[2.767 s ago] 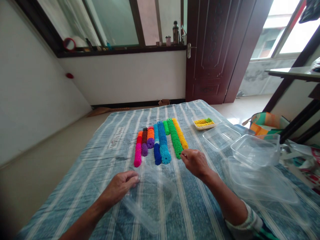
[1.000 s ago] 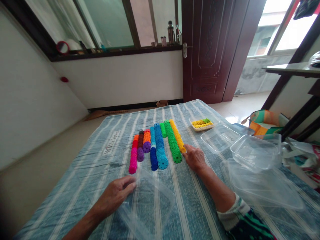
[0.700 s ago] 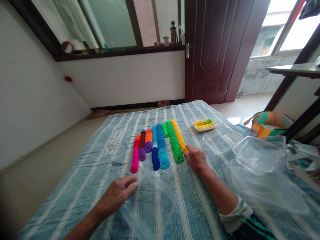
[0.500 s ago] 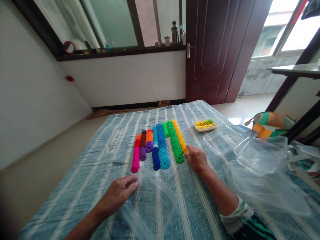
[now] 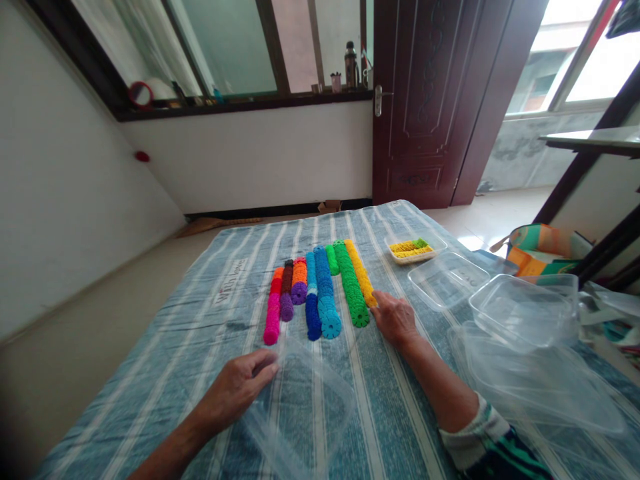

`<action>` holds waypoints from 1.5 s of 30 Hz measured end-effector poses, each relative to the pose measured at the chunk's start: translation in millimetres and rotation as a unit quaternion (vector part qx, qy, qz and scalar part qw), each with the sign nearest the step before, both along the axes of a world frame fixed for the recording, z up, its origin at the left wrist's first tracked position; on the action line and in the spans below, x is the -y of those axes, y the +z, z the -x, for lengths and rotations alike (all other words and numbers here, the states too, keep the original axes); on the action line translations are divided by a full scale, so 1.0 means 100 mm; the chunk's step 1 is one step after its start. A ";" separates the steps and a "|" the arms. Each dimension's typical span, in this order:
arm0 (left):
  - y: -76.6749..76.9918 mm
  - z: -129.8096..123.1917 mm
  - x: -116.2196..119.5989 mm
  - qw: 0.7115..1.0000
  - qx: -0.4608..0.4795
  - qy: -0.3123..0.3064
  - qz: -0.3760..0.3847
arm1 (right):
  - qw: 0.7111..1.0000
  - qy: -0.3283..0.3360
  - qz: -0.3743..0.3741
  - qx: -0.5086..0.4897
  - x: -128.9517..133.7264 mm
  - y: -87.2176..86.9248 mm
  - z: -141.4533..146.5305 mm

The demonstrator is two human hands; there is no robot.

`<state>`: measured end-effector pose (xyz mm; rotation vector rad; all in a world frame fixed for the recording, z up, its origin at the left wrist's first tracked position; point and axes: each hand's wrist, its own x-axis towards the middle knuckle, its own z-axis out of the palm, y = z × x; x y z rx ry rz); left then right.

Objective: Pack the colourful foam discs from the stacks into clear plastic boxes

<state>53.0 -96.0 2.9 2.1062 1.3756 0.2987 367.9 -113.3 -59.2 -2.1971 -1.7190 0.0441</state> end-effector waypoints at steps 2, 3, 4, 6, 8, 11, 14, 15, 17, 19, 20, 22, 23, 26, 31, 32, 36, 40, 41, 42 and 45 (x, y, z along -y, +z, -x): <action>0.00 0.00 0.00 1.000 -0.002 -0.001 -0.002 | 1.000 0.002 0.002 0.002 0.00 0.00 0.00; 0.00 0.00 0.00 1.000 -0.002 -0.001 -0.003 | 1.000 0.003 0.002 0.003 0.00 0.00 0.00; -0.01 0.00 0.00 1.000 -0.002 -0.002 -0.005 | 1.000 0.002 0.002 0.004 0.00 -0.01 0.00; -0.01 0.00 0.01 1.000 -0.001 -0.002 -0.007 | 1.000 0.001 0.002 0.005 0.00 -0.01 0.00; -0.01 0.00 0.01 1.000 -0.001 -0.003 -0.008 | 1.000 0.001 0.002 0.003 0.00 0.00 0.01; -0.01 0.00 0.01 1.000 -0.002 -0.004 -0.010 | 1.000 0.001 0.003 0.000 0.00 0.00 0.02; -0.01 0.00 0.01 1.000 -0.007 -0.006 -0.013 | 1.000 0.000 0.002 0.001 0.00 0.00 0.01; -0.01 0.00 0.01 1.000 -0.010 -0.007 -0.014 | 1.000 0.000 0.001 0.002 0.00 0.00 0.01; -0.01 0.00 0.01 1.000 -0.012 -0.007 -0.013 | 1.000 0.000 0.001 0.006 0.00 -0.01 0.01; -0.01 0.00 0.01 1.000 -0.011 -0.006 -0.012 | 1.000 0.002 0.002 0.009 -0.01 -0.02 0.00; -0.01 0.00 0.01 1.000 -0.010 -0.006 -0.012 | 1.000 0.003 0.002 0.012 -0.01 -0.02 0.00; -0.02 0.01 0.01 1.000 -0.009 -0.006 -0.013 | 1.000 0.003 0.004 0.017 -0.01 -0.03 0.00; -0.02 0.01 0.00 1.000 -0.010 -0.007 -0.013 | 1.000 0.003 0.005 0.019 -0.01 -0.03 0.00; -0.02 0.00 0.00 1.000 -0.010 -0.008 -0.014 | 1.000 0.001 0.006 0.018 0.00 -0.03 0.01; -0.02 0.00 0.00 1.000 -0.010 -0.004 -0.013 | 1.000 0.002 0.001 0.014 0.00 -0.03 0.01; -0.01 0.00 0.00 1.000 -0.011 -0.004 -0.014 | 1.000 0.001 0.001 0.015 -0.01 -0.03 0.00; -0.01 0.00 0.00 1.000 -0.017 -0.005 -0.016 | 1.000 0.002 -0.005 0.017 -0.01 -0.05 0.00; 0.00 -0.01 0.00 1.000 -0.015 -0.007 -0.014 | 1.000 0.005 -0.006 0.014 -0.01 -0.05 -0.01; 0.01 -0.01 0.00 1.000 -0.014 -0.008 -0.014 | 1.000 0.006 -0.005 0.013 0.00 -0.04 -0.01; 0.01 -0.01 0.00 1.000 -0.012 -0.008 -0.015 | 1.000 0.007 -0.004 0.013 0.00 -0.04 -0.01; 0.02 -0.02 0.01 1.000 -0.010 -0.006 -0.014 | 1.000 0.004 -0.002 0.011 0.00 -0.03 0.00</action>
